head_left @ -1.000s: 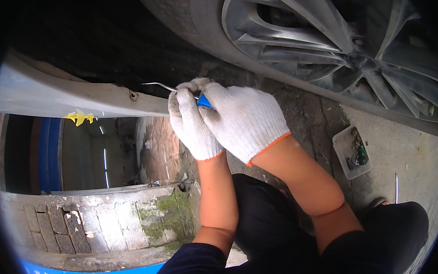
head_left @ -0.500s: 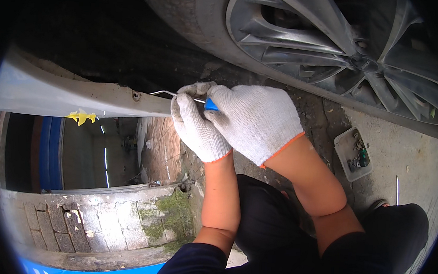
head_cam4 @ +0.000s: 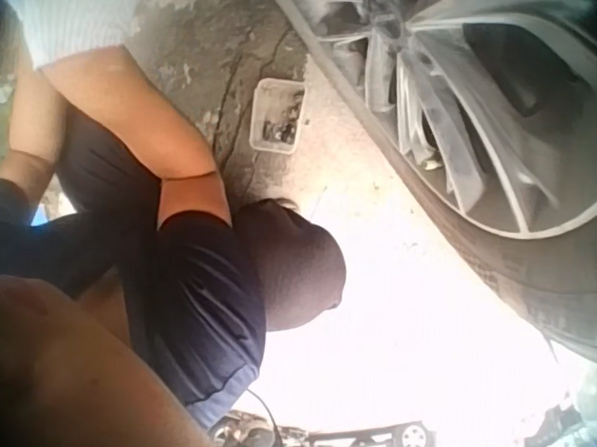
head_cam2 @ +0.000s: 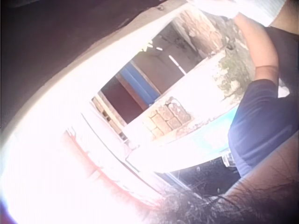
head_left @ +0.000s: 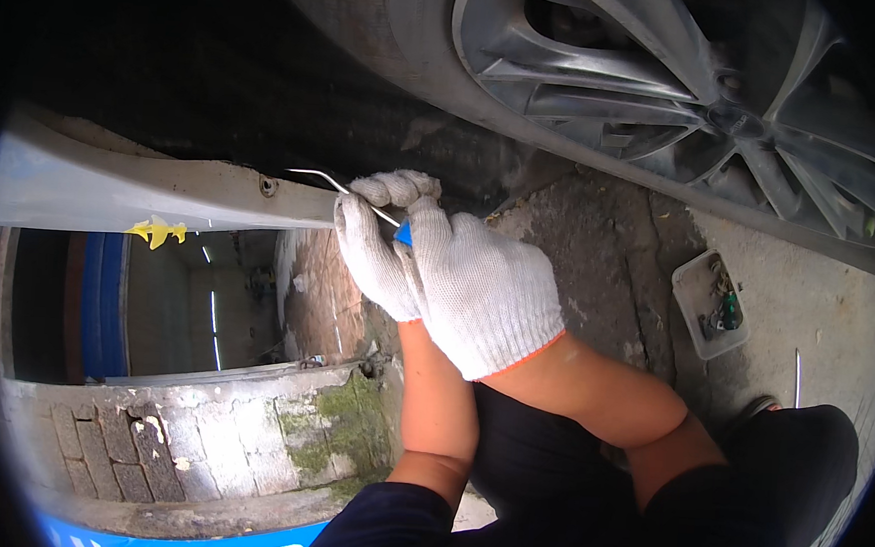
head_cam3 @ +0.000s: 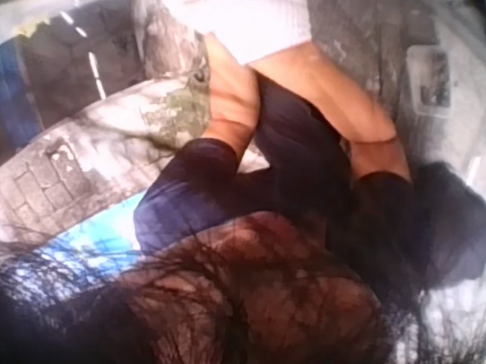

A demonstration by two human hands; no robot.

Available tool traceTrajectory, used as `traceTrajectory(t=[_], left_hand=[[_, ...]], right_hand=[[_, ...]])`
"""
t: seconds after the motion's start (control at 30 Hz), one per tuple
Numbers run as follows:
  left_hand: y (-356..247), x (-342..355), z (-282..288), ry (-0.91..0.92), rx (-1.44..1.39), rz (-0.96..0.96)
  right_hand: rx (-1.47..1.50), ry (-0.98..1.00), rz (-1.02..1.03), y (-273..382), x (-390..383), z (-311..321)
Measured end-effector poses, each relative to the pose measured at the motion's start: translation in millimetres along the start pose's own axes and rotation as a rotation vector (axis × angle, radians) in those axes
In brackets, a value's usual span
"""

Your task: The person removes plastic clips from a car fender liner using a prying tool and then installs a screw into the bumper using a screwdriver.

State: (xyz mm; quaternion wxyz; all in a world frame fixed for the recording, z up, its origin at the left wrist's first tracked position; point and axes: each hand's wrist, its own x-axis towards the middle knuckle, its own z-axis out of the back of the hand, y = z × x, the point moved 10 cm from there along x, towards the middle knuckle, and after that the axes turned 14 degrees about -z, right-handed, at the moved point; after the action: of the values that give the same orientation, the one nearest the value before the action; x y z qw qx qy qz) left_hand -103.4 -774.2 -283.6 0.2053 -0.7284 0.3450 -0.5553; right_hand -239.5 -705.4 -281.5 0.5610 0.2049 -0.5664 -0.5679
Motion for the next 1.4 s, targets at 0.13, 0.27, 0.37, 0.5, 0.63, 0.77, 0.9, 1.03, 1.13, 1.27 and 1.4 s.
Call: traceTrajectory(t=[0.13,0.27,0.37,0.5,0.63,0.77,0.9,1.03,1.13,1.27,1.4], left_hand=[[7,-5,-2,0.072,0.151,0.044],[-1,-4,-8,0.085,0.244,-0.019],[-12,-6,-13,0.073,0.484,-0.084],[-73,-6,-6,-0.172,0.827,-0.504],[-106,3,-7,-0.256,1.303,-0.765],[-93,19,-16,-0.053,1.591,-0.773],[-92,26,-7,-0.087,1.519,-0.787],[-91,29,-11,-0.069,1.760,-0.896],[-90,31,-11,-0.089,1.929,-0.951],[-88,31,-8,-0.113,1.915,-0.981],[-84,28,-11,-0.101,2.013,-1.029]], right_hand=[[0.072,0.207,-0.238,-26,-1,-20],[0.163,0.205,-0.196,-36,9,-14],[0.246,0.266,-0.215,-44,13,-11],[0.263,0.214,-0.220,-44,22,-1],[0.187,0.195,-0.141,-36,34,-4],[0.133,0.209,-0.108,-28,37,-10],[0.175,0.244,-0.101,-23,37,-12],[0.163,0.305,-0.109,-31,37,-11],[0.183,0.315,-0.103,-33,37,-9],[0.159,0.283,-0.091,-37,41,-4],[0.014,0.312,-0.024,-30,33,-11]])
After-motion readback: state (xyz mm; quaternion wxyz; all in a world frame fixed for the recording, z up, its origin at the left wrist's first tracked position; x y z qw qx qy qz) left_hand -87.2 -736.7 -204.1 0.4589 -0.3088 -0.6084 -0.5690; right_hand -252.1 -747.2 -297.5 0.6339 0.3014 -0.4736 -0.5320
